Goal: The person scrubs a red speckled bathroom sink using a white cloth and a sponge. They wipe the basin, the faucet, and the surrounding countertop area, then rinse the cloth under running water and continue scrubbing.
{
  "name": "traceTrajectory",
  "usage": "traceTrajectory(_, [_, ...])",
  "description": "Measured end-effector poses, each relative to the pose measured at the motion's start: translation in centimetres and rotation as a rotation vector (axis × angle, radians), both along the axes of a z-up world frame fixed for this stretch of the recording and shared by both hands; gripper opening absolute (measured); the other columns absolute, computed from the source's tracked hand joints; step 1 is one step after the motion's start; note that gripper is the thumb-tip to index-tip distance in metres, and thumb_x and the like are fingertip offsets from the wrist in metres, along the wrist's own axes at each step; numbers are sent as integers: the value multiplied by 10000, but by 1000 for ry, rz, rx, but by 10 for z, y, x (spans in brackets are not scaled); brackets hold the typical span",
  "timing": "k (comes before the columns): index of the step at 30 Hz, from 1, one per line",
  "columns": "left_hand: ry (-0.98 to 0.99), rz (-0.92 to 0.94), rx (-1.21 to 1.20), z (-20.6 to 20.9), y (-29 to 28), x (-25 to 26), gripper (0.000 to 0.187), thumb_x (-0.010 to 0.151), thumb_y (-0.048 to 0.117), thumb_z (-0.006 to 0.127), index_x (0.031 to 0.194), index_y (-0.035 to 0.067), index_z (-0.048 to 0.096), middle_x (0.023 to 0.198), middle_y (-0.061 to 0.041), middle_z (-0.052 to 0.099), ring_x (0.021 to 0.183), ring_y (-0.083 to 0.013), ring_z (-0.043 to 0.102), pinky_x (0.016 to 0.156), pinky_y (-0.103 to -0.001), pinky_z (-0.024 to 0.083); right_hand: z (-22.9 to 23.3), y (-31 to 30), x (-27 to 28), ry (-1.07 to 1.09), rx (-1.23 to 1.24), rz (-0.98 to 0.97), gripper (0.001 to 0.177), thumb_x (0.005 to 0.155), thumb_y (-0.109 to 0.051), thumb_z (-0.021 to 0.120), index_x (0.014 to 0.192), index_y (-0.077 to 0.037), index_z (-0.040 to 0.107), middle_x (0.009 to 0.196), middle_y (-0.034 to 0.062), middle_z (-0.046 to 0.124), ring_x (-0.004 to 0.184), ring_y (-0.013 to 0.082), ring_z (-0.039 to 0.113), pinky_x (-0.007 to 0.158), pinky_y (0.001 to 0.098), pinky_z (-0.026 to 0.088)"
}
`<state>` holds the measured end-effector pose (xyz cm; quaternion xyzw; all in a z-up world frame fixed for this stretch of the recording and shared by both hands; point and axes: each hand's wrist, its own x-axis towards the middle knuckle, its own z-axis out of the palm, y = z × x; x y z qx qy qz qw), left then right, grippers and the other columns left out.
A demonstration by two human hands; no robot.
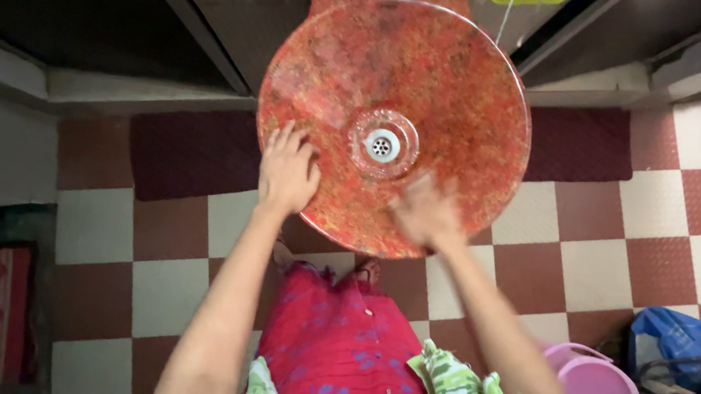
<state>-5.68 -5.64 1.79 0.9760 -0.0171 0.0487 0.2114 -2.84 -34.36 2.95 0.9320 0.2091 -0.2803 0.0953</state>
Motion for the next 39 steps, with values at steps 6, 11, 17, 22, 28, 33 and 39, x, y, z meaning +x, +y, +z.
traceTrajectory(6, [-162,-45,-144,10,2,-4,325,857,185,635,1147,48,689,1408,-200,558,1441,-392,387,1234,-554,230,12,100,-76,326,683,-12,777,1052,-511,160,1613,21,87,1708,220,52,1578,350,17,1213,559,10])
traceTrajectory(11, [-202,-64,-223,11,17,6,340,844,115,594,1169,46,668,1425,-177,555,1481,-384,369,1257,-564,221,22,107,-71,353,668,-48,785,1047,-539,135,1627,-17,53,1727,174,56,1605,305,41,1265,529,8])
traceTrajectory(17, [-124,-110,-103,4,57,56,447,847,102,595,1278,-17,586,1537,-195,440,1530,-388,268,1259,-570,176,-5,175,-28,299,726,-102,809,1047,-559,113,1627,-6,2,1724,196,-29,1599,327,-63,1247,549,1])
traceTrajectory(22, [-108,-201,-126,6,70,75,547,853,95,587,1390,4,549,1584,-196,380,1538,-387,224,1256,-565,155,-54,200,26,234,716,-280,775,1044,-536,78,1637,-46,-15,1725,152,-74,1598,284,-75,1242,582,-41])
traceTrajectory(28, [-72,-334,-133,6,81,98,542,834,77,588,1372,13,562,1584,-186,391,1536,-390,226,1252,-593,145,-66,149,29,222,415,-482,737,1020,-516,125,1629,-110,48,1746,63,-65,1612,220,-75,1221,583,-47])
traceTrajectory(33, [-72,-406,-130,5,86,112,492,819,89,613,1306,18,604,1577,-179,403,1528,-396,235,1243,-603,147,-10,128,-36,340,407,-477,744,1039,-537,155,1642,-118,37,1732,57,-44,1601,206,-73,1251,554,-80])
traceTrajectory(39, [-96,-457,-91,2,87,122,449,832,109,626,1273,26,623,1578,-167,416,1529,-376,257,1249,-603,154,-22,169,-12,266,512,-522,768,1028,-537,185,1639,-87,62,1735,93,-53,1603,236,-78,1246,560,-64])
